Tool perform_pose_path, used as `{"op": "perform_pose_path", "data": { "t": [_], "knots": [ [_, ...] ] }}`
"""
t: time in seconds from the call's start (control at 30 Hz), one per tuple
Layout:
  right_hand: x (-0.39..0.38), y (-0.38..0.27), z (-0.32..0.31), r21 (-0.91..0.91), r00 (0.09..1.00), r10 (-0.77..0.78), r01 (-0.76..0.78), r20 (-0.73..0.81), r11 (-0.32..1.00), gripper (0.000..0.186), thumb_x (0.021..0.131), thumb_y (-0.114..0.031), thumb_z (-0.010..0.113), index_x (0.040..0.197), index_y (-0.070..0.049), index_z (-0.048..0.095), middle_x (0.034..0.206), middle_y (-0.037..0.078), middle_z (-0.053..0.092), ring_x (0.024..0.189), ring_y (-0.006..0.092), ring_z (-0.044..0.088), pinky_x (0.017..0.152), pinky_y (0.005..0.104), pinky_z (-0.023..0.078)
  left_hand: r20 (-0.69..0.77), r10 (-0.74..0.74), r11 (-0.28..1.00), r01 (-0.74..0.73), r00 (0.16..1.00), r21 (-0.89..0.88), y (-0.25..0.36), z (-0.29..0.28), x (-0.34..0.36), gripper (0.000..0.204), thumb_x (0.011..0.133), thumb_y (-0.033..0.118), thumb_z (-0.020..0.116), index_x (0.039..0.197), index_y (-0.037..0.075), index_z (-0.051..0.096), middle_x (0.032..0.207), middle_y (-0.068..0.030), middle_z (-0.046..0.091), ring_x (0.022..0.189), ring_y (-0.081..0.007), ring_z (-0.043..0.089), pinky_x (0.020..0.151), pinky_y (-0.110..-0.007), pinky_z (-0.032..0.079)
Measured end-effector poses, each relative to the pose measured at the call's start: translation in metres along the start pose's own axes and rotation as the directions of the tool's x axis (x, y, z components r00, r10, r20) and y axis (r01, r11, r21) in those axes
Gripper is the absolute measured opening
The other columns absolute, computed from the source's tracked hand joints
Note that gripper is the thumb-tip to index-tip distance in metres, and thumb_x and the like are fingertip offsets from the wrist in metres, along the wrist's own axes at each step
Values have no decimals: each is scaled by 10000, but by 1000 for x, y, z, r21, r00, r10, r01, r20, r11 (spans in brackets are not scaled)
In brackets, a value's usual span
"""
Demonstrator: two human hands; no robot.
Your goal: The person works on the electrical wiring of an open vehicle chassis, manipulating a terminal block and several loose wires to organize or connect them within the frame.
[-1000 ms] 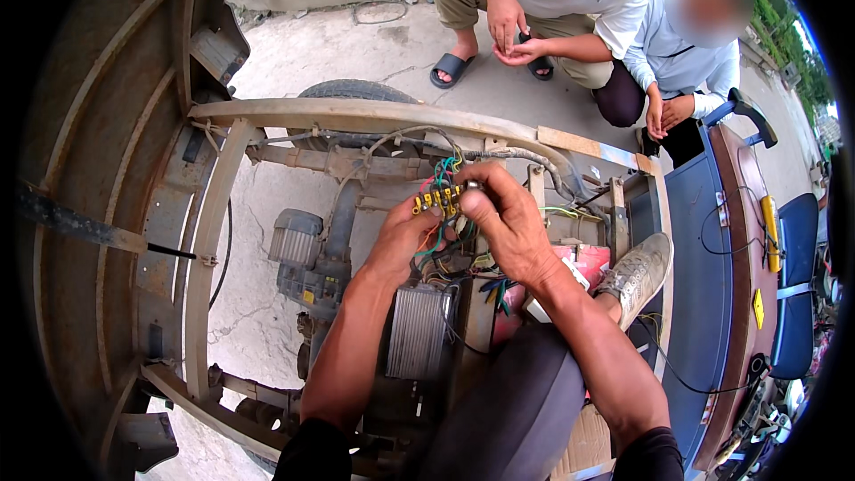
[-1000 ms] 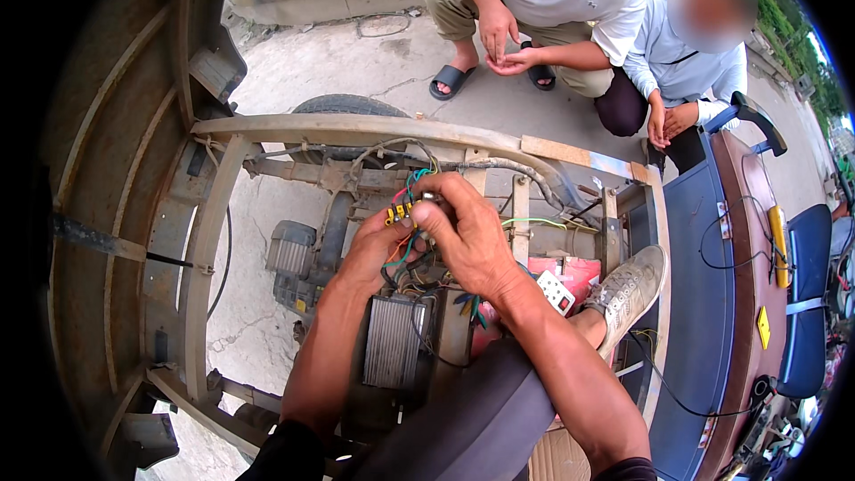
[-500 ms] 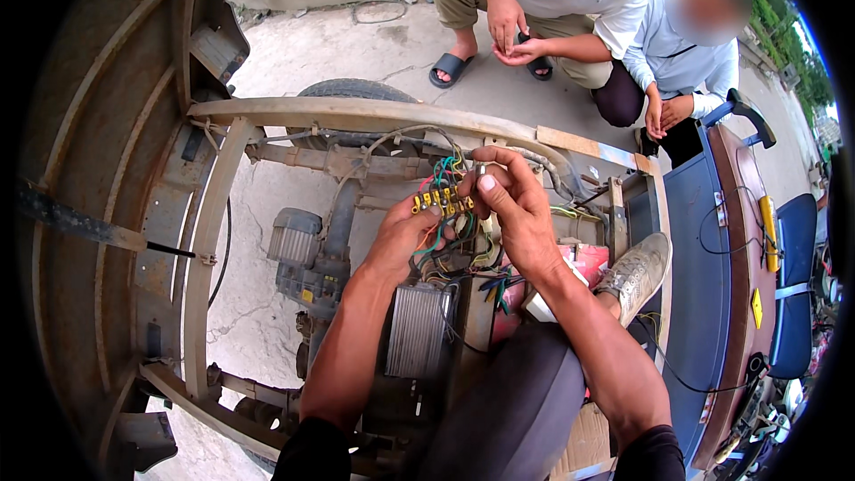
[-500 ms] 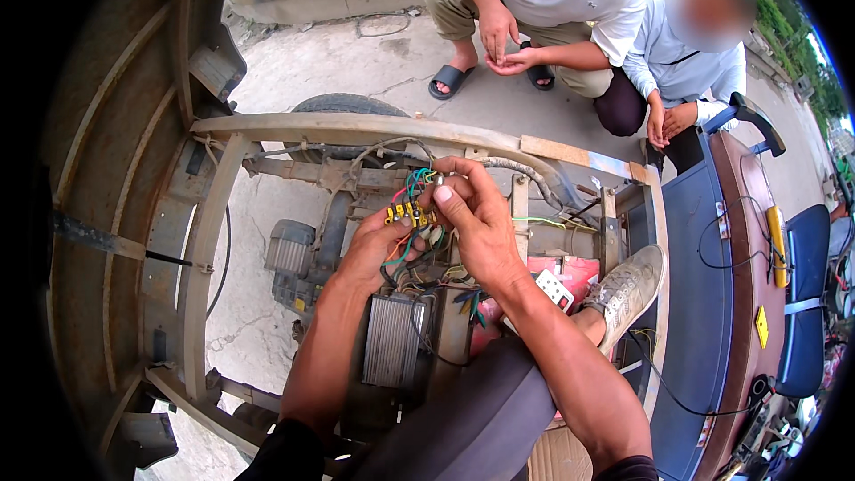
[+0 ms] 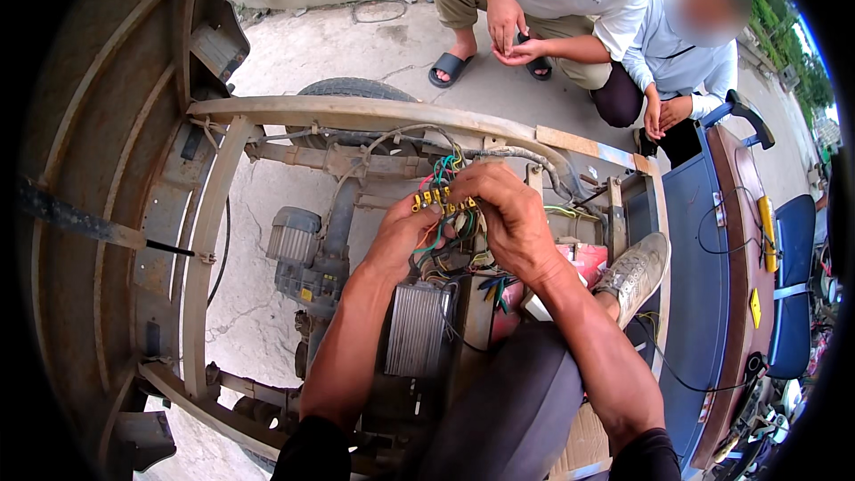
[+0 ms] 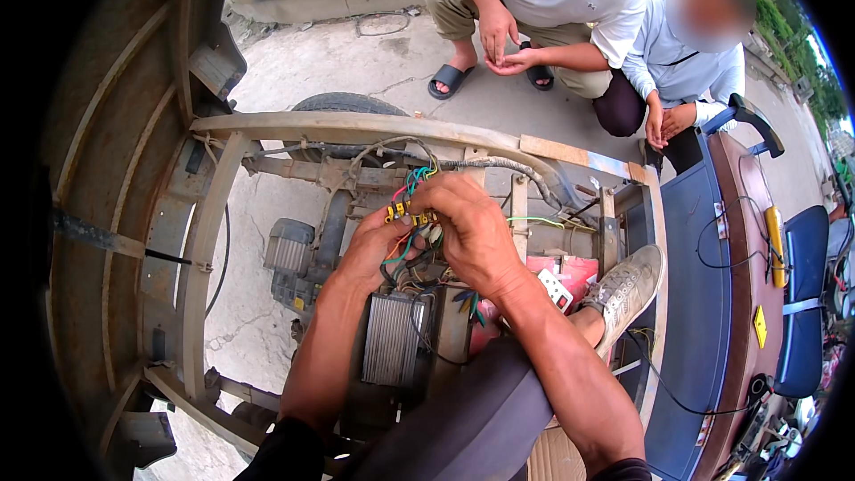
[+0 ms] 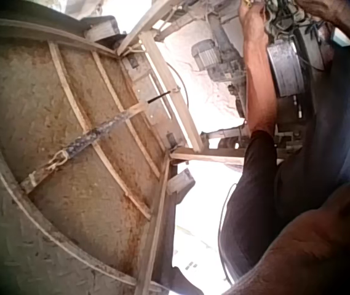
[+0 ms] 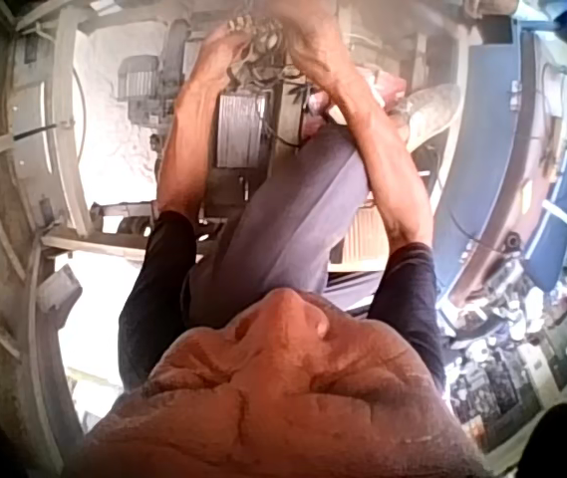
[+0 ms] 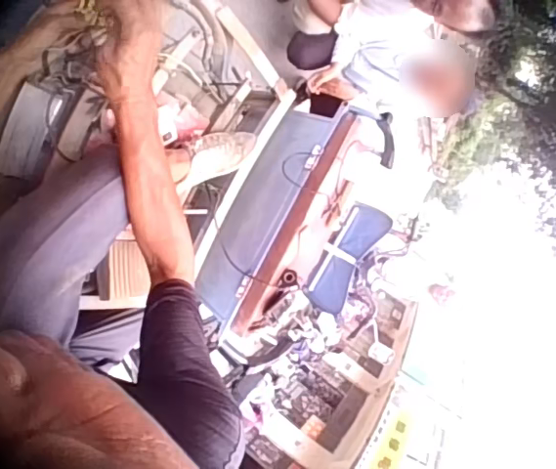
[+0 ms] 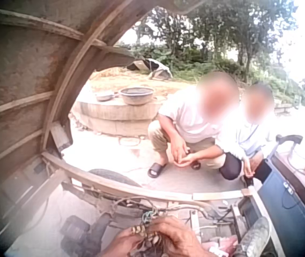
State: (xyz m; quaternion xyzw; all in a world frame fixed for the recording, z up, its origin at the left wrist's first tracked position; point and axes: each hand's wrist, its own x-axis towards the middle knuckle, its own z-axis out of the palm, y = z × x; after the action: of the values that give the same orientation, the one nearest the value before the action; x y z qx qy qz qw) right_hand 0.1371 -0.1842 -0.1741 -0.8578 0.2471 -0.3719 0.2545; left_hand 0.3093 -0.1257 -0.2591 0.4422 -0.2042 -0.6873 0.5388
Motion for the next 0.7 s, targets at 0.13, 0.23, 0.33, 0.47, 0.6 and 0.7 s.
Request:
{"op": "perform_pose_path", "data": {
  "t": [0.13,0.23,0.33,0.47,0.6,0.7],
  "knots": [
    [-3,3,2,227,996,78,-66,-45,972,268,800,175,526,970,7,646,977,154,646,931,337,651,841,381,528,16,3,1000,-3,1000,8,-1,0,0,231,992,87,542,1210,19,576,1015,-55,662,775,-158,671,641,-292,538],
    [-2,3,4,270,993,96,-73,-71,960,259,811,171,525,971,4,642,979,152,644,941,331,653,845,383,522,33,6,1000,-5,999,-19,-1,0,1,231,992,94,547,1211,26,577,1008,-53,663,774,-155,672,648,-293,545],
    [1,-2,2,213,999,8,4,-53,977,253,830,164,523,980,-1,642,999,153,641,936,336,649,840,383,522,26,7,1000,-6,1000,-20,-1,-1,-1,229,996,100,550,1214,34,576,1006,-53,665,772,-152,673,650,-286,549],
    [11,-20,-3,87,991,-99,107,-91,990,215,859,126,541,992,-9,645,991,153,618,899,363,631,815,399,521,16,10,1000,-10,1000,12,-2,0,0,238,999,98,551,1228,35,572,1017,-55,669,770,-151,673,644,-276,549],
    [-1,1,1,-94,987,151,-156,-61,983,105,874,9,634,977,-9,646,956,155,581,834,383,625,740,444,520,5,17,999,-17,1000,32,0,0,-1,246,1000,97,552,1236,29,569,1024,-58,670,759,-150,669,630,-277,541],
    [-14,18,9,-166,954,290,-275,73,947,106,881,-82,699,960,-32,649,953,146,576,844,354,641,724,442,521,37,28,999,-29,999,28,-2,-1,1,246,1002,100,551,1235,25,569,1021,-58,669,754,-150,666,618,-276,534]
  ]
}}
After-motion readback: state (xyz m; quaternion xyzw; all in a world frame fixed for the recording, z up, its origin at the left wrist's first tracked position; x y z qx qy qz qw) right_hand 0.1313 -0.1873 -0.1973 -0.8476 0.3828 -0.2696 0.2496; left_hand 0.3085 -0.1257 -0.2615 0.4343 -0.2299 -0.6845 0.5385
